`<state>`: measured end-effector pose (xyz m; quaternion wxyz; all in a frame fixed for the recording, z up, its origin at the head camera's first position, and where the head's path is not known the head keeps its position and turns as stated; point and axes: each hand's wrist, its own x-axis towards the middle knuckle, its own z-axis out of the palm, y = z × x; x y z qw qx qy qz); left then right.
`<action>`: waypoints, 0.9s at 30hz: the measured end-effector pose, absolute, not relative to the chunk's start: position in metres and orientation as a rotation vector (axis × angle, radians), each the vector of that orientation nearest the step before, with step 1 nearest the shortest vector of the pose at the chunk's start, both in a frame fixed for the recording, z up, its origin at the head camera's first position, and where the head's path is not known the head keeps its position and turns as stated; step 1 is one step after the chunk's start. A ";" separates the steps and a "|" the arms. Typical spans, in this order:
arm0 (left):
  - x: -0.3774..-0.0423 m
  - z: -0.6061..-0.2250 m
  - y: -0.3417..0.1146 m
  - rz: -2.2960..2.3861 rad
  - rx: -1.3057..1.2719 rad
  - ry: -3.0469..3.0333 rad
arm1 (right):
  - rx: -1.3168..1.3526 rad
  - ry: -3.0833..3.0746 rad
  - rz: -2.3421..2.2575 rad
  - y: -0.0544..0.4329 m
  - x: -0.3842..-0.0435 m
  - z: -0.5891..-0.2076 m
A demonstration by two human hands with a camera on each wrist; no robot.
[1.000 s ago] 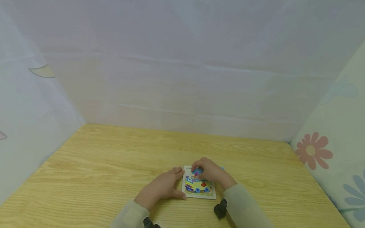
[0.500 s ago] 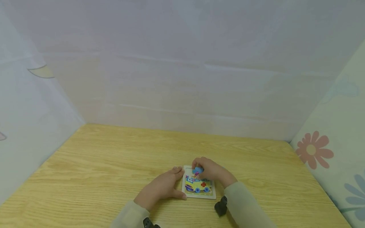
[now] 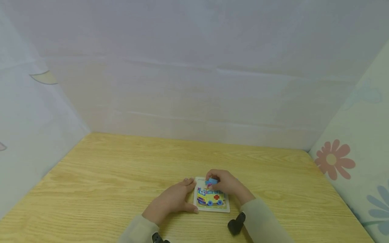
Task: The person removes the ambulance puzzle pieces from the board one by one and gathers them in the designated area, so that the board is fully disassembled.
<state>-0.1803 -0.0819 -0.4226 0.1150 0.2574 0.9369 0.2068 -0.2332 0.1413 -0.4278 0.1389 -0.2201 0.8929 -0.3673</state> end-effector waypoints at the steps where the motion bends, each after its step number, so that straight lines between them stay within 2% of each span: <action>1: -0.180 -0.423 -0.082 0.603 0.753 2.745 | -0.628 2.577 -1.088 0.142 -0.233 -0.428; 27: -0.180 -0.423 -0.084 0.612 0.763 2.752 | -0.108 2.584 -1.627 0.167 -0.225 -0.430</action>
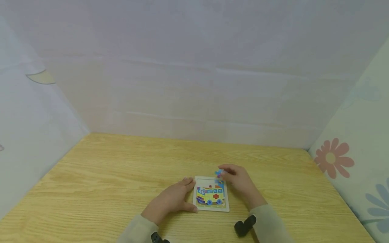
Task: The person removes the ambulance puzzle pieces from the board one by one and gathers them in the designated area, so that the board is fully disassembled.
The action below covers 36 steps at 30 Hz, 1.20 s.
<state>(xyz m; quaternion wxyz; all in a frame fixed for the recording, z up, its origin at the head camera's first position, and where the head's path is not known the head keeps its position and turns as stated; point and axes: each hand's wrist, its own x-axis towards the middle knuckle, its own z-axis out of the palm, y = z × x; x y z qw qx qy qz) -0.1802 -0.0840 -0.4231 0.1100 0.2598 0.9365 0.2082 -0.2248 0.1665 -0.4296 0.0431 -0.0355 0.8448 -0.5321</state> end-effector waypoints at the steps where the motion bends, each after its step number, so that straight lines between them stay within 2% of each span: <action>1: -0.180 -0.423 -0.084 0.612 0.765 2.752 | -0.103 2.593 -1.617 0.169 -0.224 -0.429; 14: -0.181 -0.425 -0.084 0.607 0.762 2.745 | -0.113 2.628 -1.586 0.201 -0.215 -0.424; 27: -0.181 -0.426 -0.085 0.629 0.772 2.739 | 0.017 2.634 -1.578 0.227 -0.211 -0.423; 36: -0.182 -0.426 -0.085 0.629 0.781 2.735 | -0.024 2.703 -1.477 0.241 -0.212 -0.425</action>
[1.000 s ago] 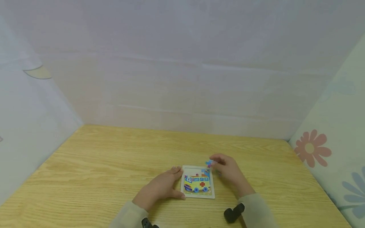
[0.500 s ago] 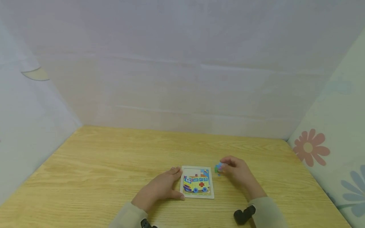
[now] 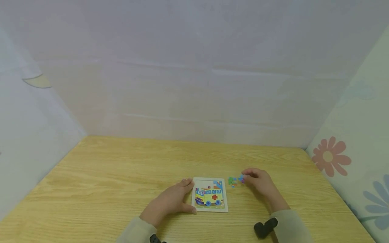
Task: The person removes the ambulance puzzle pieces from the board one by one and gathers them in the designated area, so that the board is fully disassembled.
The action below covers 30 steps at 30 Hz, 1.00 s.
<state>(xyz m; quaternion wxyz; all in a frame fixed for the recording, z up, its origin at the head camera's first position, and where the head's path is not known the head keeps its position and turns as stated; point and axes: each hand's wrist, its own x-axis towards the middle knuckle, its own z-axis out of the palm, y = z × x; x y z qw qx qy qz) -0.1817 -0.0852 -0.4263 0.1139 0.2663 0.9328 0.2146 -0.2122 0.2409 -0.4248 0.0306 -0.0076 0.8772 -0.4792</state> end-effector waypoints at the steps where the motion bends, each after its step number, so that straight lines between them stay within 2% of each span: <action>1: -0.182 -0.427 -0.085 0.630 0.782 2.735 | -0.028 2.708 -1.458 0.242 -0.212 -0.425; 30: -0.180 -0.425 -0.085 0.613 0.773 2.741 | -0.110 2.919 -1.122 0.244 -0.221 -0.430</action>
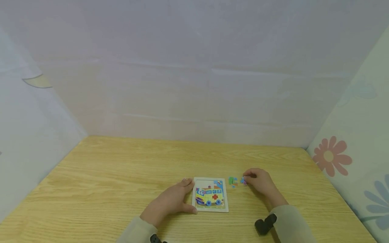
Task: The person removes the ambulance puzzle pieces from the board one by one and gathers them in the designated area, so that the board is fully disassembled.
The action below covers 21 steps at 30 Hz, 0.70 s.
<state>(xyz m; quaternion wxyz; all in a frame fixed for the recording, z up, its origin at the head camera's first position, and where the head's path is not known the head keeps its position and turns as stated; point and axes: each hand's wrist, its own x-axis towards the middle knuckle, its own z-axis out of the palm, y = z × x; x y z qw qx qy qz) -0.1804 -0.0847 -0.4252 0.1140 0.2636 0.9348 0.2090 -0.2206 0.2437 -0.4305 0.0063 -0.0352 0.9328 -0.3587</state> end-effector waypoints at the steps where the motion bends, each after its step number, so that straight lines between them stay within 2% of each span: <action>1: -0.181 -0.425 -0.085 0.609 0.773 2.744 | -0.108 2.923 -1.114 0.243 -0.221 -0.431; 21: -0.180 -0.423 -0.084 0.617 0.751 2.727 | 0.015 2.879 -1.225 0.240 -0.222 -0.422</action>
